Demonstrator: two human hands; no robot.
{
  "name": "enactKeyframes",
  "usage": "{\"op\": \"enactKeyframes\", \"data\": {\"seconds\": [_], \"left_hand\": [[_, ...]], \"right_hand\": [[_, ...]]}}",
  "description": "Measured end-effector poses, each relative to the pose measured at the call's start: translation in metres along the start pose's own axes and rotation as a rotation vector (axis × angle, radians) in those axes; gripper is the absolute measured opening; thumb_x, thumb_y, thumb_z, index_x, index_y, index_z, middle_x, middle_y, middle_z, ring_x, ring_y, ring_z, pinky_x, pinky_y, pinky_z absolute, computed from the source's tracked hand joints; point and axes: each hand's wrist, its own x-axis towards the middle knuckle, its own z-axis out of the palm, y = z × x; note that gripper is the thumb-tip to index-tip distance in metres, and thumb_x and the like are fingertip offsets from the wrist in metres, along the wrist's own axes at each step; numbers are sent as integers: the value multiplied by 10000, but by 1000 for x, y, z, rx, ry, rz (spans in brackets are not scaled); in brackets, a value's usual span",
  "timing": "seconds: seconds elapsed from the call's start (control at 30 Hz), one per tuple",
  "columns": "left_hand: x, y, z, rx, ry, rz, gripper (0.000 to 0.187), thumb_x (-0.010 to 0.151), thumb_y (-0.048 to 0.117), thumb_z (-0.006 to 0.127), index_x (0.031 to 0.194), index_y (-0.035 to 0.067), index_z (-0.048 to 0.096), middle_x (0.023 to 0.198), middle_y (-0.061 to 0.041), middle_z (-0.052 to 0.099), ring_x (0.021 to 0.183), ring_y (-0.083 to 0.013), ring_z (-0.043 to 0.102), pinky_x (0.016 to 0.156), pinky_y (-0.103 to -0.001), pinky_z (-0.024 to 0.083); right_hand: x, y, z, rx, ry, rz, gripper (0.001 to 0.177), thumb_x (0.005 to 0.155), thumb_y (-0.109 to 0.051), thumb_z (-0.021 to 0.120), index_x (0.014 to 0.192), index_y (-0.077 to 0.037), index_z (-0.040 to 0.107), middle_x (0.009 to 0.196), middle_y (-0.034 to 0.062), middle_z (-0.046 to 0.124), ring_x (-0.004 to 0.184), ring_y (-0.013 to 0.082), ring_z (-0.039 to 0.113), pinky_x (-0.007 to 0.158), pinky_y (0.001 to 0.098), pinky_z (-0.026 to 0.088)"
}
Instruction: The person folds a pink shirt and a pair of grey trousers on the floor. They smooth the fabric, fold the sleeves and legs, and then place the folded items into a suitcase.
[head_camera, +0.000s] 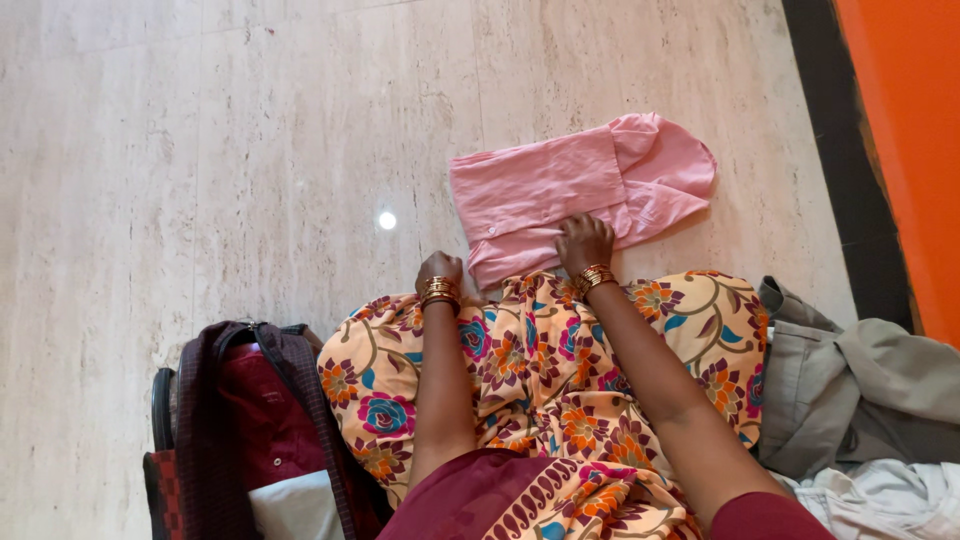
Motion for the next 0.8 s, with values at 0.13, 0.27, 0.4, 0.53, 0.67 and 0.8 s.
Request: {"op": "enactKeyframes", "data": {"seconds": [0.13,0.27,0.4,0.53,0.67,0.8], "left_hand": [[-15,27,3,-129,45,78,567,880,635,612,1037,114,768,1072,-186,746,1012,-378,702,880,-482,557],[-22,42,22,-119,164,165,571,828,630,657,1072,120,734,1066,-187,748,998,-388,710,856,-496,562],[-11,41,29,-282,156,24,682,787,680,688,1154,106,660,1006,-215,752,964,-403,709,829,-509,558],[-1,37,27,-418,184,108,698,770,666,740,1087,46,703,999,-224,737,932,-381,707,818,-462,560],[1,43,27,-662,145,141,594,784,523,773,1010,-25,749,891,-176,766,806,-281,708,765,-394,568],[-2,47,20,-802,185,181,447,820,394,792,934,-36,754,789,-105,746,680,-176,648,670,-317,535]], "right_hand": [[15,6,18,114,248,-133,339,1155,-436,531,1409,-211,546,1495,52,512,1450,236,442,1260,501,326],[22,-15,-5,40,351,-325,643,1003,-579,466,1578,-299,403,1665,113,297,1535,364,229,1210,601,166],[24,-25,-19,-40,-27,-192,733,983,-688,326,1623,-358,187,1724,52,39,1577,326,2,1222,591,-22],[25,-29,-25,-134,-204,-142,773,968,-729,250,1631,-358,109,1717,32,-79,1567,307,-101,1203,585,-103],[23,-29,-35,-95,-248,-136,778,958,-715,257,1634,-368,93,1714,23,-103,1564,298,-120,1201,566,-122],[14,-38,-45,41,-253,-228,879,898,-801,340,1635,-393,89,1740,22,-91,1589,289,-115,1247,557,-68]]}}
